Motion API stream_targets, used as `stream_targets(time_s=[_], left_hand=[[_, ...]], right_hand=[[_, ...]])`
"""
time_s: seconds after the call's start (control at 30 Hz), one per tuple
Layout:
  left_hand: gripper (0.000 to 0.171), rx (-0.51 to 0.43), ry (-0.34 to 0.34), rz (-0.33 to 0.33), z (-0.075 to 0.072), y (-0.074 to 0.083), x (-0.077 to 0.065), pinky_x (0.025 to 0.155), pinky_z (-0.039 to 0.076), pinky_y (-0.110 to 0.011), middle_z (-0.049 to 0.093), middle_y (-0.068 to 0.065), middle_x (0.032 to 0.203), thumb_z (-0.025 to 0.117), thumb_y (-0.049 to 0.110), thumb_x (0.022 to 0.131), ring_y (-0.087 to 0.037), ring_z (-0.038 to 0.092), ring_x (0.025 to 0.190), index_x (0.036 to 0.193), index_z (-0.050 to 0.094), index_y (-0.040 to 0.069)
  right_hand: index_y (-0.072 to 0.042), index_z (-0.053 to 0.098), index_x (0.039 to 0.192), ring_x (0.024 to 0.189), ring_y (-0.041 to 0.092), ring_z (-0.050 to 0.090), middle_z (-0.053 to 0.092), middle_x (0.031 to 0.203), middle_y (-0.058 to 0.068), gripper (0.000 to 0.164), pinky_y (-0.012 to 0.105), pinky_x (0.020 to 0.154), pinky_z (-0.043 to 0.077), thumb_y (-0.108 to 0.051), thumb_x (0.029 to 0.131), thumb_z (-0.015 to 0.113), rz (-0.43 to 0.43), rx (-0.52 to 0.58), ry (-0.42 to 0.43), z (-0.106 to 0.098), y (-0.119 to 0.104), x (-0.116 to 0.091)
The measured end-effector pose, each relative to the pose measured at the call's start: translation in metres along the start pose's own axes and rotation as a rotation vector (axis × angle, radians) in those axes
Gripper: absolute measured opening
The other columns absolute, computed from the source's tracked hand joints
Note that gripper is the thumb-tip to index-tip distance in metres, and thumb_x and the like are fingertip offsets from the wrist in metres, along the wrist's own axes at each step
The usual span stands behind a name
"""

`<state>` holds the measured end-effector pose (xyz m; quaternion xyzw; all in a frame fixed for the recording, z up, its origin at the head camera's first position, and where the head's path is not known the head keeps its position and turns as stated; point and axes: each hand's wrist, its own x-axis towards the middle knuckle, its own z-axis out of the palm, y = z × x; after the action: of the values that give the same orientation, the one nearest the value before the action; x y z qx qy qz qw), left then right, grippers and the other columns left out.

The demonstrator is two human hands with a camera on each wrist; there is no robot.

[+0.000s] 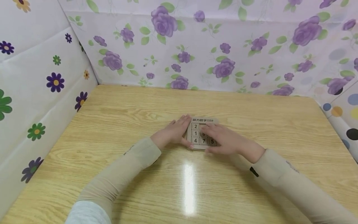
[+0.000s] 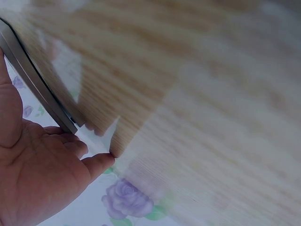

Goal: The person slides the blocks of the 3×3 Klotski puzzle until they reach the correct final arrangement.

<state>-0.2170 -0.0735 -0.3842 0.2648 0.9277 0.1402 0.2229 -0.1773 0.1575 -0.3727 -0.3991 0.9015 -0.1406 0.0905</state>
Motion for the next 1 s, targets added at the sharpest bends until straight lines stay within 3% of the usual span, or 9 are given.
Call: stream_targets(time_s=[0.2,0.5,1.0], left_hand=[[0.125,-0.005,0.001,0.005,0.001,0.001,0.0,0.119,0.004,-0.049,-0.006,-0.009,0.16,0.074,0.059,0.069,-0.022,-0.005,0.147,0.153,-0.001,0.005],[0.123,0.022,0.004,0.016,0.002,0.001,0.002,0.12,0.002,-0.047,-0.005,-0.011,0.16,0.073,0.059,0.07,-0.023,-0.005,0.148,0.153,0.0,0.004],[0.125,0.037,0.01,0.023,0.002,-0.001,0.003,0.12,0.004,-0.043,-0.005,-0.012,0.16,0.074,0.06,0.069,-0.024,-0.003,0.148,0.152,0.0,0.003]], right_hand=[[-0.006,0.036,0.146,0.143,0.034,0.026,0.035,0.152,0.012,0.074,0.054,0.118,0.016,-0.045,0.089,0.061,0.02,-0.03,-0.036,-0.001,0.0,0.015],[-0.004,0.033,0.147,0.143,0.032,0.024,0.033,0.153,0.013,0.075,0.052,0.119,0.016,-0.044,0.09,0.06,0.038,-0.042,-0.091,-0.001,-0.002,0.022],[-0.004,0.038,0.145,0.142,0.037,0.026,0.036,0.151,0.015,0.074,0.056,0.117,0.018,-0.045,0.088,0.062,0.089,-0.028,-0.076,-0.004,0.01,0.006]])
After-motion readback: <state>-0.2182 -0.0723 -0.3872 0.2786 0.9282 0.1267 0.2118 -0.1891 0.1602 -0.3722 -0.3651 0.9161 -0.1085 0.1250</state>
